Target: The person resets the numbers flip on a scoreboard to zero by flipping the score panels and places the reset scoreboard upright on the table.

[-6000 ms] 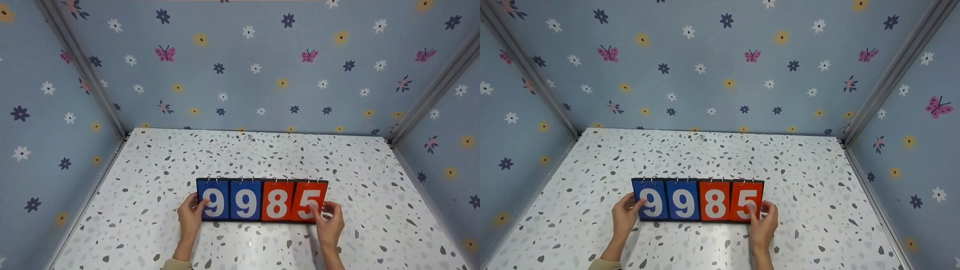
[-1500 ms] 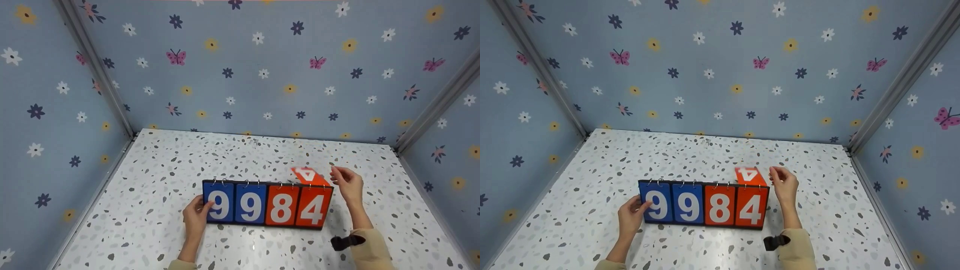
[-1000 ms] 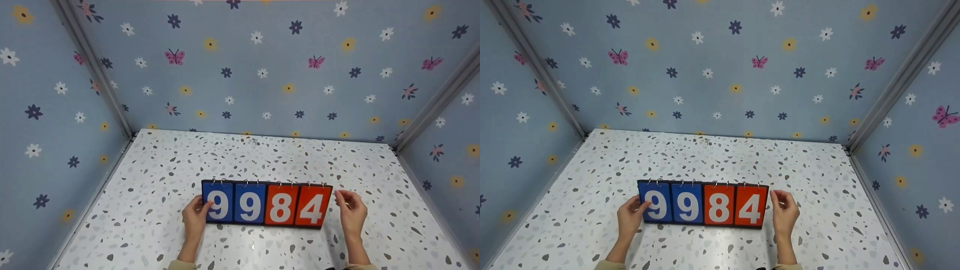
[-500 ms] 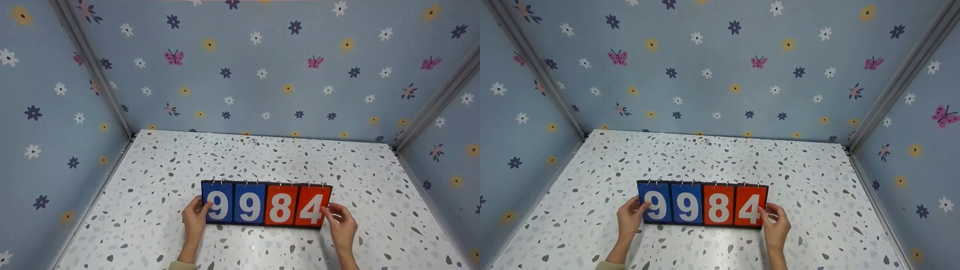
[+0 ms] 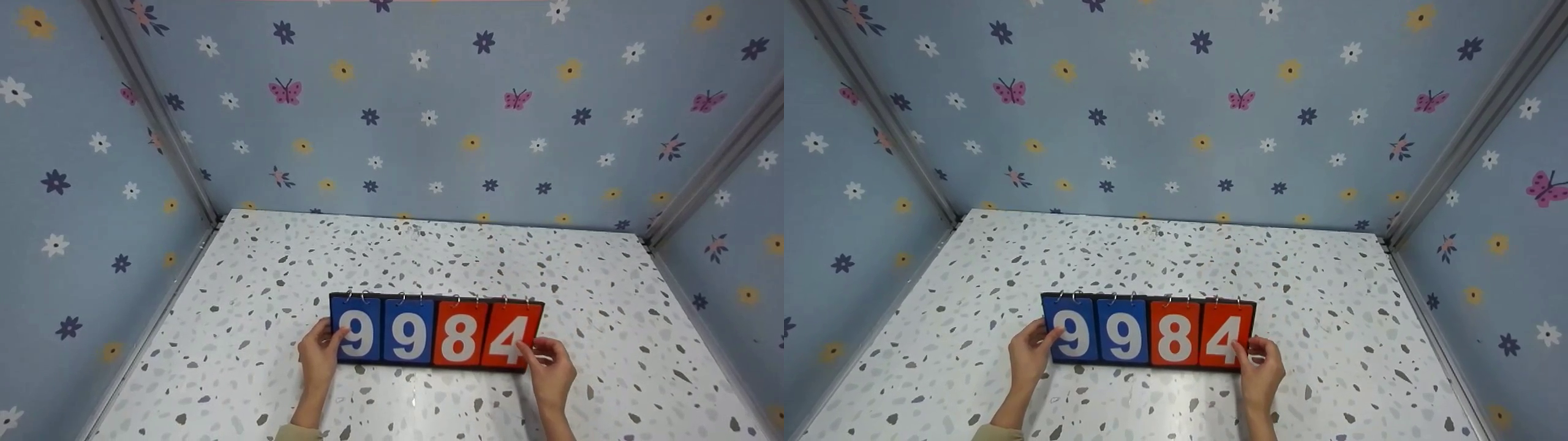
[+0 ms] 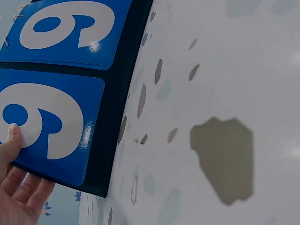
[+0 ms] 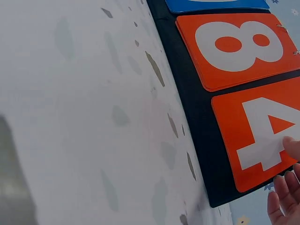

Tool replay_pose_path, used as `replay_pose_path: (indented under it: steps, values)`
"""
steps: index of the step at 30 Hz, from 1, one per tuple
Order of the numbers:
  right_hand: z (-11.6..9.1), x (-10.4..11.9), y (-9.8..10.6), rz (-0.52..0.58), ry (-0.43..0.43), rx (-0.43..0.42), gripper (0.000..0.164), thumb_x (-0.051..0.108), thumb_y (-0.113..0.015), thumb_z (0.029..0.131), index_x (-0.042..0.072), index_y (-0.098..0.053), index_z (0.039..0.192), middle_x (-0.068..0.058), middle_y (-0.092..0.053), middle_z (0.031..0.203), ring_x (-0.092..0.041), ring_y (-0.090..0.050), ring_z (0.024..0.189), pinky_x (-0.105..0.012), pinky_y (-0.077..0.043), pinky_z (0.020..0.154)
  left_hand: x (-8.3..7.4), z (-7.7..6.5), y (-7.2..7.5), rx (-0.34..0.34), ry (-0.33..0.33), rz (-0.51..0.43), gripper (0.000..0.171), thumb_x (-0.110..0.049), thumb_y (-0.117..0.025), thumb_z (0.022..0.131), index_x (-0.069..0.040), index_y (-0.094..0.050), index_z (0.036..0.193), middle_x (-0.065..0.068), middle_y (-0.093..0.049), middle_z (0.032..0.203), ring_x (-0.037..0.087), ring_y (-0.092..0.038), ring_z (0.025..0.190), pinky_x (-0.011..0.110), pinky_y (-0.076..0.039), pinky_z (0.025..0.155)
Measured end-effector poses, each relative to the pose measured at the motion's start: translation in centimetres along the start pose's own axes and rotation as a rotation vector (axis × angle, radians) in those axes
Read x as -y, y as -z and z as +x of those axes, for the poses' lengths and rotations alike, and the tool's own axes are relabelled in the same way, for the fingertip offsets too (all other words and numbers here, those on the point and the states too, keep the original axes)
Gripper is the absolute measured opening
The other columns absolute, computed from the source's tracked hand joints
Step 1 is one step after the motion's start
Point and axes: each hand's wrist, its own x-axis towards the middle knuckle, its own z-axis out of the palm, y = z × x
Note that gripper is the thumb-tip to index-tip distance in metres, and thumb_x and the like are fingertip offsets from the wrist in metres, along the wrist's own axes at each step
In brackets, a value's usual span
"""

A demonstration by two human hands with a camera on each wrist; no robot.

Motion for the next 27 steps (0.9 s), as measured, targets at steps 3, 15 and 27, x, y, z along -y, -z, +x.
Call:
replay_pose_path:
  steps: [3, 15, 27]
  values:
    - [0.0, 0.1, -0.2, -0.007, 0.01, -0.021, 0.028, 0.031, -0.079, 0.064, 0.018, -0.062, 0.083, 0.007, -0.059, 0.074, -0.005, -0.054, 0.065, -0.012, -0.042, 0.055, -0.1, 0.0, 0.0, -0.006, -0.017, 0.017, 0.016, -0.006, -0.07, 0.074, 0.002, -0.063, 0.086, 0.01, -0.062, 0.072, 0.021, -0.058, 0.065, 0.023, -0.047, 0.058]
    - [0.0, 0.2, 0.0, -0.01, -0.074, 0.048, 0.025, 0.032, -0.078, 0.064, 0.015, -0.062, 0.074, 0.003, -0.059, 0.068, -0.008, -0.054, 0.059, -0.013, -0.042, 0.051, -0.1, -0.2, 0.0, 0.0, 0.014, 0.005, 0.02, -0.016, -0.071, 0.074, -0.001, -0.064, 0.086, 0.006, -0.062, 0.072, 0.017, -0.058, 0.066, 0.022, -0.047, 0.06]
    - [0.4, -0.2, 1.7, -0.164, 0.03, 0.092, 0.021, 0.033, -0.074, 0.069, 0.02, -0.066, 0.084, 0.007, -0.061, 0.074, -0.005, -0.052, 0.06, -0.014, -0.043, 0.052, -3.6, -0.6, 0.6, -0.004, -0.009, -0.014, 0.015, -0.001, -0.069, 0.074, 0.007, -0.061, 0.085, 0.016, -0.061, 0.072, 0.026, -0.057, 0.066, 0.023, -0.047, 0.059]
